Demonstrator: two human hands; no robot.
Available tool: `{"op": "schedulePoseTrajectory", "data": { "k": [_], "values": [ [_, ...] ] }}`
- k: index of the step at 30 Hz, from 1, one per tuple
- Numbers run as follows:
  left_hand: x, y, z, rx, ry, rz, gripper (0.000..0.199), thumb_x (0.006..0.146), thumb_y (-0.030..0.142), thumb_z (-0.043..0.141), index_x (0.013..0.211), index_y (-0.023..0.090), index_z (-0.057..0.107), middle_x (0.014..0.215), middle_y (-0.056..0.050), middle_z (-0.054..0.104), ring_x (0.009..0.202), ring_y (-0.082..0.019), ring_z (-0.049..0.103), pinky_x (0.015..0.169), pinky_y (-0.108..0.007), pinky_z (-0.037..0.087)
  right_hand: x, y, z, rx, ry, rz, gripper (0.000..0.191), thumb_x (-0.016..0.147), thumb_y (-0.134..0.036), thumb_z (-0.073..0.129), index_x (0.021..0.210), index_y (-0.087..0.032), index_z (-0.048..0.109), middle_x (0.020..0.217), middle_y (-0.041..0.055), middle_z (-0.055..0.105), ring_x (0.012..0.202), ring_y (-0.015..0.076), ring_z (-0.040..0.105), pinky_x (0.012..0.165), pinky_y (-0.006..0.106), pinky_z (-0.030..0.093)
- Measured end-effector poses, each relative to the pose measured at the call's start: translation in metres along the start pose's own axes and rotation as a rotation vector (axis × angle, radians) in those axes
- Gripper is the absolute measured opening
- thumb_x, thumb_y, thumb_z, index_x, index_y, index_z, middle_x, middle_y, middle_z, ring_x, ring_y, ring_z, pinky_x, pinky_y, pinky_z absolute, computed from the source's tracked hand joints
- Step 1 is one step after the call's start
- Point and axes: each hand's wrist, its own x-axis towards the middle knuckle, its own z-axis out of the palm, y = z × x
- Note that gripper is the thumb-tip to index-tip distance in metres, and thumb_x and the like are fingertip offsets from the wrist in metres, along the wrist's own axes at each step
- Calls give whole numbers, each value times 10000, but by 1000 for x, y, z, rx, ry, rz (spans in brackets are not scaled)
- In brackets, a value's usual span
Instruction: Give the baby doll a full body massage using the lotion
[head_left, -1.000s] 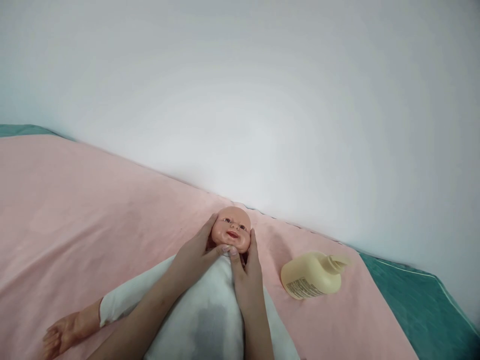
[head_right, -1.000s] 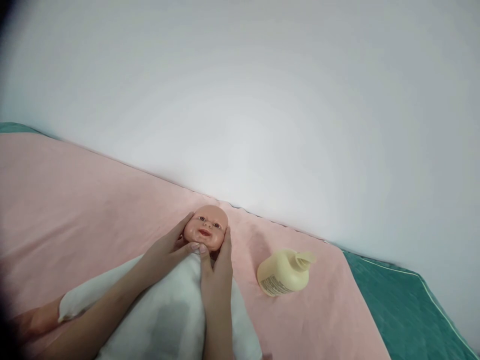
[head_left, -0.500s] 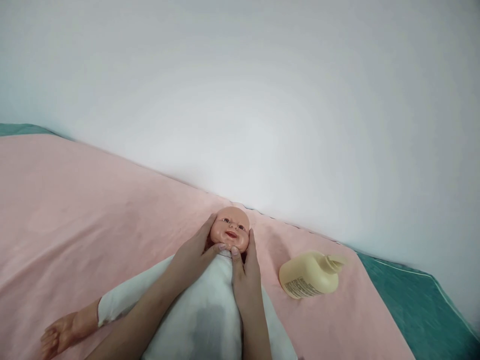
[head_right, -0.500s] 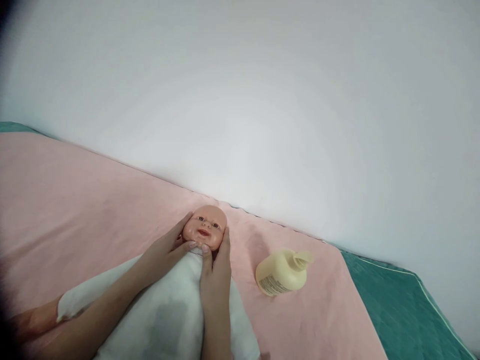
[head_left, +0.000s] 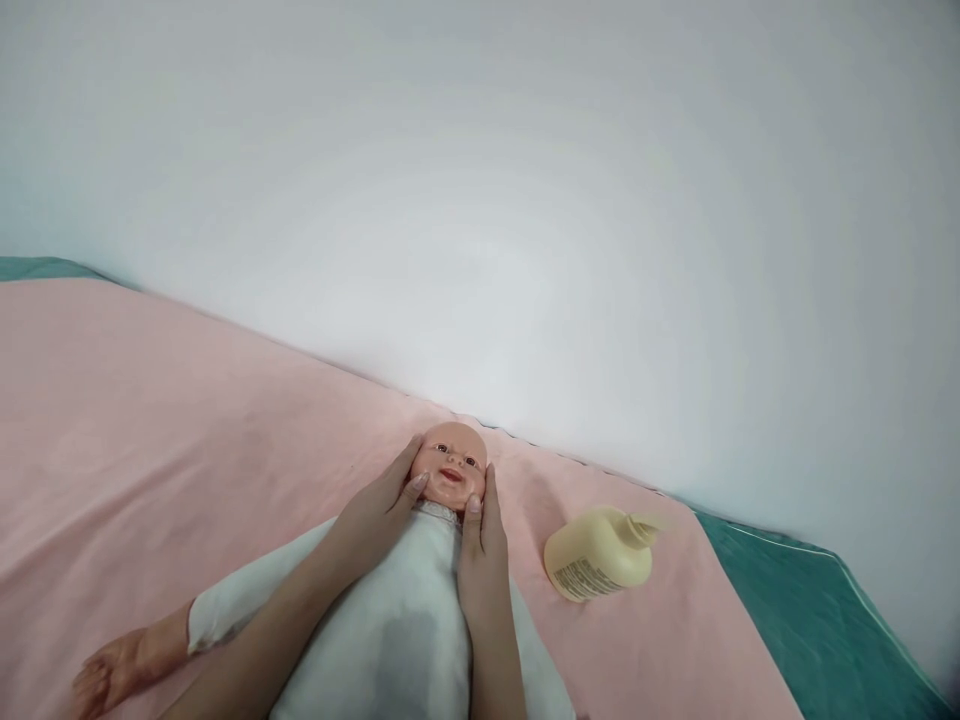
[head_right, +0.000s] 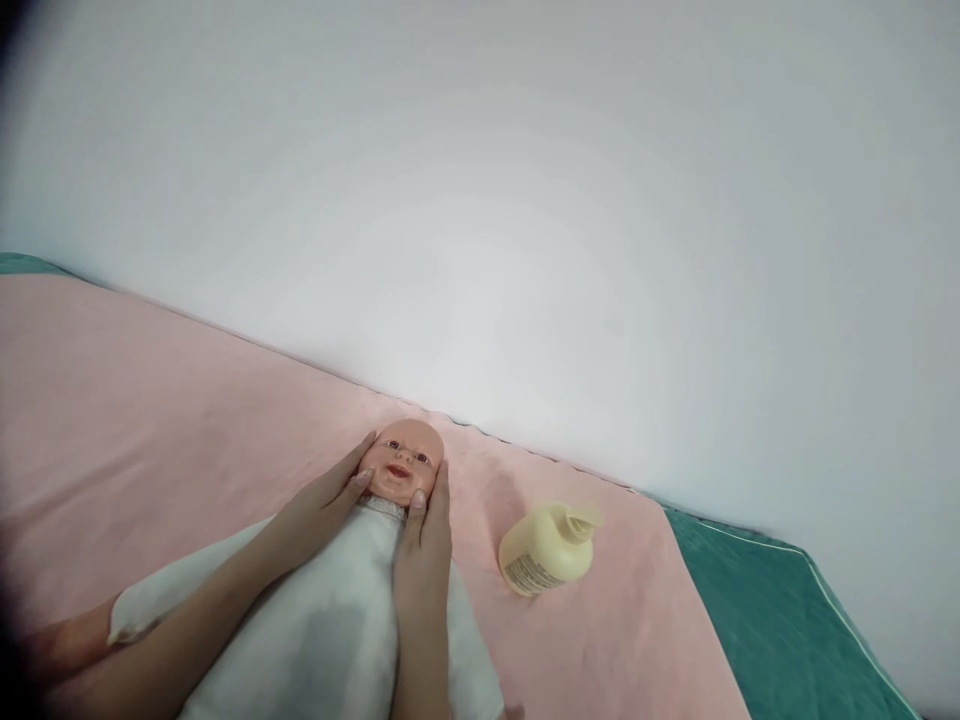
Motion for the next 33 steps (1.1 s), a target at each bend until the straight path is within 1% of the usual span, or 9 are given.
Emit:
{"op": "schedulePoseTrajectory", "data": {
  "k": [4, 9, 15, 19, 21, 25, 27, 30, 33],
  "values": [
    [3, -4, 1, -42, 11, 29, 651, 945, 552, 259, 1515, 237, 242, 1541, -20, 302, 1394, -232, 326, 1136, -407, 286, -2, -4, -1, 17, -6, -2, 688, 939, -568, 322, 1504, -184, 240, 1555, 40, 243, 1434, 190, 234, 1151, 348, 272],
    [4, -6, 3, -53, 30, 51, 653, 948, 538, 259, 1512, 210, 253, 1540, -43, 305, 1408, -231, 295, 1155, -410, 237, -2, -1, -1, 41, 5, -17, 723, 918, -608, 350, 1495, -179, 270, 1540, 67, 279, 1420, 221, 274, 1142, 392, 286],
    [2, -2, 0, -23, 29, 89, 687, 943, 568, 251, 1512, 183, 256, 1522, -78, 335, 1398, -253, 312, 1149, -415, 234, 4, 9, 3, 60, 46, -75, 781, 889, -666, 355, 1481, -159, 304, 1523, 94, 316, 1406, 227, 309, 1146, 415, 262],
    [6, -5, 0, 9, 40, 79, 728, 934, 583, 279, 1512, 142, 243, 1520, -121, 328, 1399, -277, 305, 1145, -435, 229, 4, 8, 2, 54, 46, -91, 796, 887, -656, 369, 1472, -120, 312, 1511, 120, 336, 1404, 219, 312, 1151, 401, 243],
    [8, -8, 1, -5, 65, 73, 753, 929, 580, 312, 1523, 135, 183, 1520, -149, 323, 1381, -287, 340, 1134, -440, 248, 1, 6, 0, 64, 65, -94, 778, 895, -639, 366, 1461, -106, 332, 1501, 133, 354, 1397, 215, 327, 1144, 389, 255],
    [8, -14, 1, -31, 166, 102, 806, 911, 556, 391, 1531, 150, 77, 1528, -184, 296, 1315, -294, 444, 1052, -410, 377, -9, 6, -6, 97, 149, -148, 709, 906, -578, 405, 1426, -96, 387, 1475, 168, 391, 1363, 227, 385, 1105, 393, 324],
    [5, -14, -1, 26, 235, 140, 805, 894, 550, 429, 1525, 154, 123, 1517, -185, 318, 1303, -302, 452, 1020, -410, 406, -14, 8, -11, 94, 168, -159, 681, 895, -555, 437, 1398, -96, 426, 1446, 181, 429, 1337, 237, 421, 1073, 397, 367],
    [-5, -6, -8, 147, 316, 182, 757, 873, 553, 444, 1481, 134, 275, 1447, -190, 421, 1254, -312, 484, 974, -419, 435, -16, 9, -20, 83, 186, -156, 599, 882, -517, 461, 1330, -123, 511, 1366, 165, 524, 1281, 244, 484, 1026, 408, 417],
    [-18, 14, -16, 197, 294, 227, 630, 875, 555, 412, 1358, 154, 457, 1239, -147, 602, 1007, -276, 613, 825, -381, 500, -17, 2, -34, 97, 189, -194, 479, 871, -443, 476, 1234, -156, 597, 1248, 131, 622, 1162, 244, 580, 971, 413, 461]
  ]
}}
